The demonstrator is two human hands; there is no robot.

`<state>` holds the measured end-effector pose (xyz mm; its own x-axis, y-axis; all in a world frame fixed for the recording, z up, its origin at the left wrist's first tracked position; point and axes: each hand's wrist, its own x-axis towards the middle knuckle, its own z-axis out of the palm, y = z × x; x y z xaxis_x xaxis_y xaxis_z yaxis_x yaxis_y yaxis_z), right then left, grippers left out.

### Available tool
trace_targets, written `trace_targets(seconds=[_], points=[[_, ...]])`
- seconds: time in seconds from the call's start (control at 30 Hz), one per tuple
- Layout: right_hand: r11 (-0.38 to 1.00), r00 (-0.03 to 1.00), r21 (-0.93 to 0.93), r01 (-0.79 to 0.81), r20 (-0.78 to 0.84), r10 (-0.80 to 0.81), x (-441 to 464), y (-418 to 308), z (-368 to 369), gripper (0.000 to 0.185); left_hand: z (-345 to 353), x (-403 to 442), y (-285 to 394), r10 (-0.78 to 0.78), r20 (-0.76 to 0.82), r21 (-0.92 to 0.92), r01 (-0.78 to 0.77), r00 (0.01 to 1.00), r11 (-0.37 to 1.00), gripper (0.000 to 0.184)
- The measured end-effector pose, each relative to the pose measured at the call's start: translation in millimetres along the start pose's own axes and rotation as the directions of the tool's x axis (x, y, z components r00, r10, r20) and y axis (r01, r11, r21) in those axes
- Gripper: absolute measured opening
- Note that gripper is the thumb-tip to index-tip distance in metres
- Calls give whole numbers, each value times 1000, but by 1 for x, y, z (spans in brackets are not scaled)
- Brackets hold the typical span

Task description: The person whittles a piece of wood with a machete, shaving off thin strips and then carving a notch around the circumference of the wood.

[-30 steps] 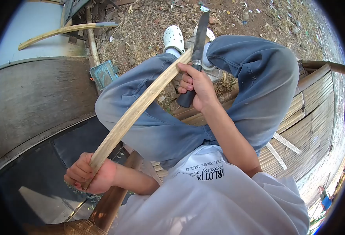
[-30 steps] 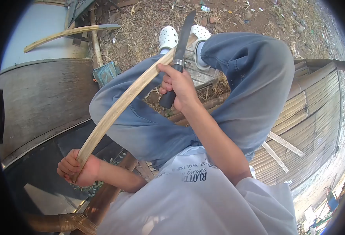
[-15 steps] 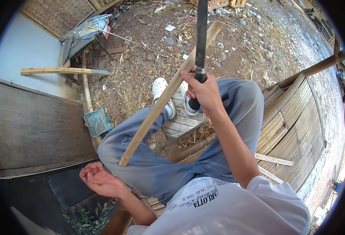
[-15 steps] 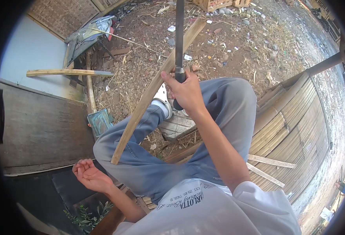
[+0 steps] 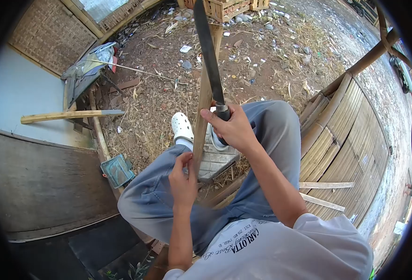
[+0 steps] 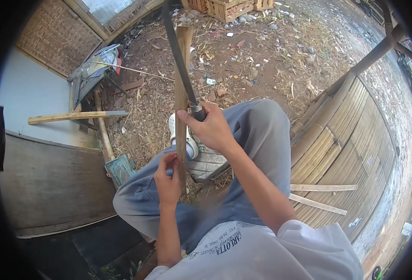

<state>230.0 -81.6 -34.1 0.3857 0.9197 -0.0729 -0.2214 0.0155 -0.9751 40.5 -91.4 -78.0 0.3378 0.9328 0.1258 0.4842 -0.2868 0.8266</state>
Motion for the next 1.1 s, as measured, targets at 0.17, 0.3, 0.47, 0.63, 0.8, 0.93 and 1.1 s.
trace_targets(seconds=[0.17,0.3,0.47,0.63,0.8,0.93,1.1], points=[[918,987,-373,137,134,-93,-18,23,9,29,-9,9,7,-8,18,-184,11,1000,983,32],[886,943,-380,267,291,-159,-25,40,17,23,-29,26,14,85,61,-401,-54,994,914,41],[851,917,-428,306,373,-142,-26,42,16,26,-24,27,1,88,70,-453,-47,994,890,39],[812,874,-423,403,442,-204,-26,59,14,28,-18,26,-6,86,72,-413,-49,994,909,26],[858,892,-404,318,435,-126,-34,48,15,27,-18,24,-11,115,-41,-350,-122,992,929,16],[905,931,-342,253,341,-131,-47,36,13,24,-7,17,-18,144,-123,-99,-156,982,983,13],[993,981,-3,-116,154,115,-66,46,15,31,11,4,-30,92,-149,-42,-100,985,994,16]])
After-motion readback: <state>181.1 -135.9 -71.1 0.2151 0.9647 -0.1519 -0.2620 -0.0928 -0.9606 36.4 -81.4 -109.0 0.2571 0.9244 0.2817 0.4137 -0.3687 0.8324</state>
